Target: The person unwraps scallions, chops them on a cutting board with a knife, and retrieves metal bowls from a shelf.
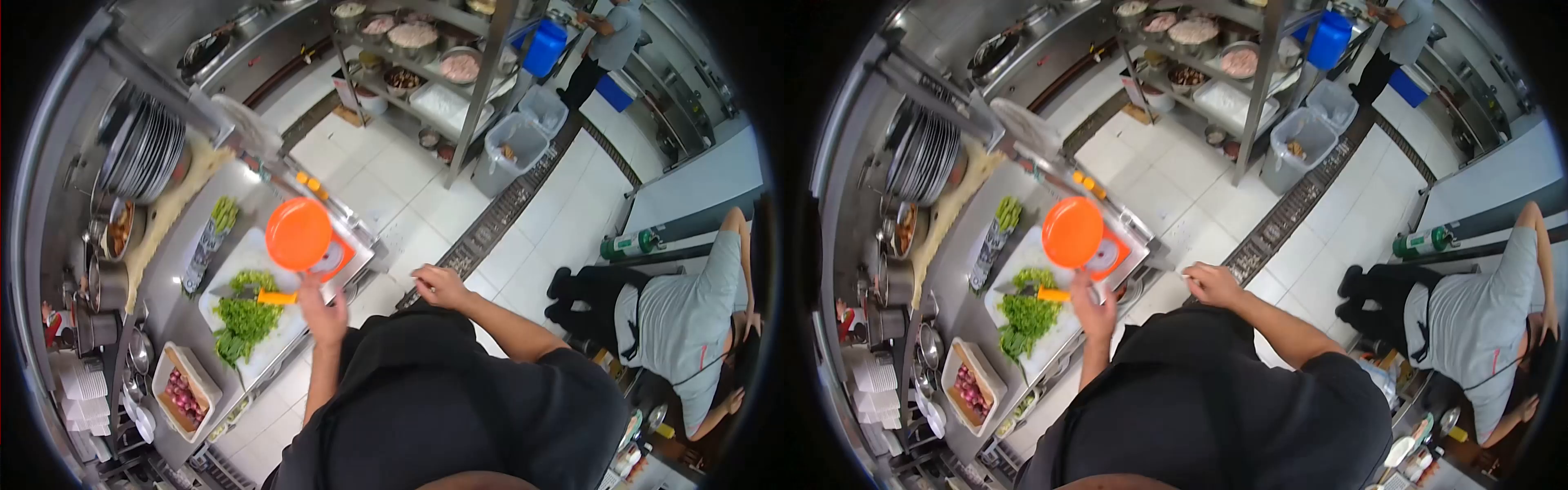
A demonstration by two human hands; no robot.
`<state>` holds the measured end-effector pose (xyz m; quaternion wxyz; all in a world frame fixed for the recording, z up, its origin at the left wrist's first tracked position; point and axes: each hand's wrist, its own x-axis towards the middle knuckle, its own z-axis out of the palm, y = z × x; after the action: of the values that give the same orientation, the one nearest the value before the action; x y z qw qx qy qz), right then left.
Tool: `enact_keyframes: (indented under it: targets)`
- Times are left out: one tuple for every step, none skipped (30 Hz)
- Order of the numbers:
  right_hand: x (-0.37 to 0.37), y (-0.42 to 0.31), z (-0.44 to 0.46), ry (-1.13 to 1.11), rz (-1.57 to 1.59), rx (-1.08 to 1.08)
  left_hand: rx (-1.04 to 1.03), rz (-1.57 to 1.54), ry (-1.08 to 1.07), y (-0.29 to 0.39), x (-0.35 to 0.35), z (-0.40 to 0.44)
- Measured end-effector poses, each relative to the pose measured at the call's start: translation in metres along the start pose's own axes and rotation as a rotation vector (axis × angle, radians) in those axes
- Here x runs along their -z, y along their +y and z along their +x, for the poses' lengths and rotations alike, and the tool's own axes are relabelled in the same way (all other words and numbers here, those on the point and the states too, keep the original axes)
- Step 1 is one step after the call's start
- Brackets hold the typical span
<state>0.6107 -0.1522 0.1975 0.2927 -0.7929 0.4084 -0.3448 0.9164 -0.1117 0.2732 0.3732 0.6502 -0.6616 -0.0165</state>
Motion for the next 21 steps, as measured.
enact_keyframes:
  targets:
    - [0.029,0.015,-0.006,0.063,-0.024,-0.058,-0.007,-0.066,-0.146,0.029,-0.014,0.014]
    - [0.055,0.032,-0.011,0.064,-0.069,-0.131,-0.011,-0.135,-0.287,0.055,-0.026,0.027]
    - [0.077,0.048,-0.012,0.103,-0.108,-0.145,-0.018,-0.206,-0.417,0.076,-0.041,0.042]
    - [0.097,0.062,-0.009,0.143,-0.148,-0.152,-0.028,-0.193,-0.474,0.084,-0.055,0.051]
    - [0.116,0.074,0.0,0.17,-0.161,-0.159,-0.041,-0.179,-0.529,0.085,-0.065,0.053]
    - [0.129,0.083,0.009,0.203,-0.171,-0.171,-0.058,-0.163,-0.59,0.085,-0.072,0.054]
    - [0.139,0.095,0.02,0.239,-0.199,-0.171,-0.029,-0.186,-0.607,0.089,-0.079,0.062]
    - [0.144,0.105,0.034,0.263,-0.188,-0.175,-0.003,-0.207,-0.631,0.091,-0.084,0.068]
    - [0.15,0.109,0.049,0.303,-0.173,-0.171,0.036,-0.211,-0.631,0.084,-0.1,0.068]
    - [0.153,0.112,0.065,0.342,-0.155,-0.165,0.086,-0.192,-0.649,0.079,-0.115,0.071]
    - [0.151,0.114,0.079,0.367,-0.139,-0.153,0.124,-0.236,-0.68,0.084,-0.121,0.08]
    - [0.15,0.118,0.095,0.394,-0.126,-0.135,0.156,-0.282,-0.706,0.088,-0.13,0.093]
    - [0.146,0.117,0.109,0.401,-0.11,-0.141,0.176,-0.296,-0.739,0.095,-0.139,0.107]
    - [0.14,0.12,0.119,0.4,-0.1,-0.151,0.197,-0.312,-0.774,0.102,-0.15,0.12]
    - [0.135,0.122,0.128,0.366,-0.105,-0.139,0.22,-0.328,-0.811,0.108,-0.163,0.135]
    - [0.135,0.123,0.136,0.297,-0.111,-0.125,0.126,-0.329,-0.776,0.108,-0.183,0.151]
    - [0.132,0.121,0.141,0.224,-0.11,-0.12,0.04,-0.326,-0.748,0.104,-0.205,0.163]
    - [0.13,0.12,0.145,0.148,-0.11,-0.119,-0.043,-0.324,-0.722,0.099,-0.224,0.176]
    - [0.136,0.132,0.152,0.067,-0.116,-0.118,-0.064,-0.357,-0.748,0.097,-0.244,0.195]
    - [0.147,0.153,0.157,-0.018,-0.124,-0.115,-0.101,-0.323,-0.768,0.103,-0.255,0.223]
    - [0.157,0.169,0.16,-0.106,-0.123,-0.126,-0.131,-0.285,-0.803,0.11,-0.262,0.248]
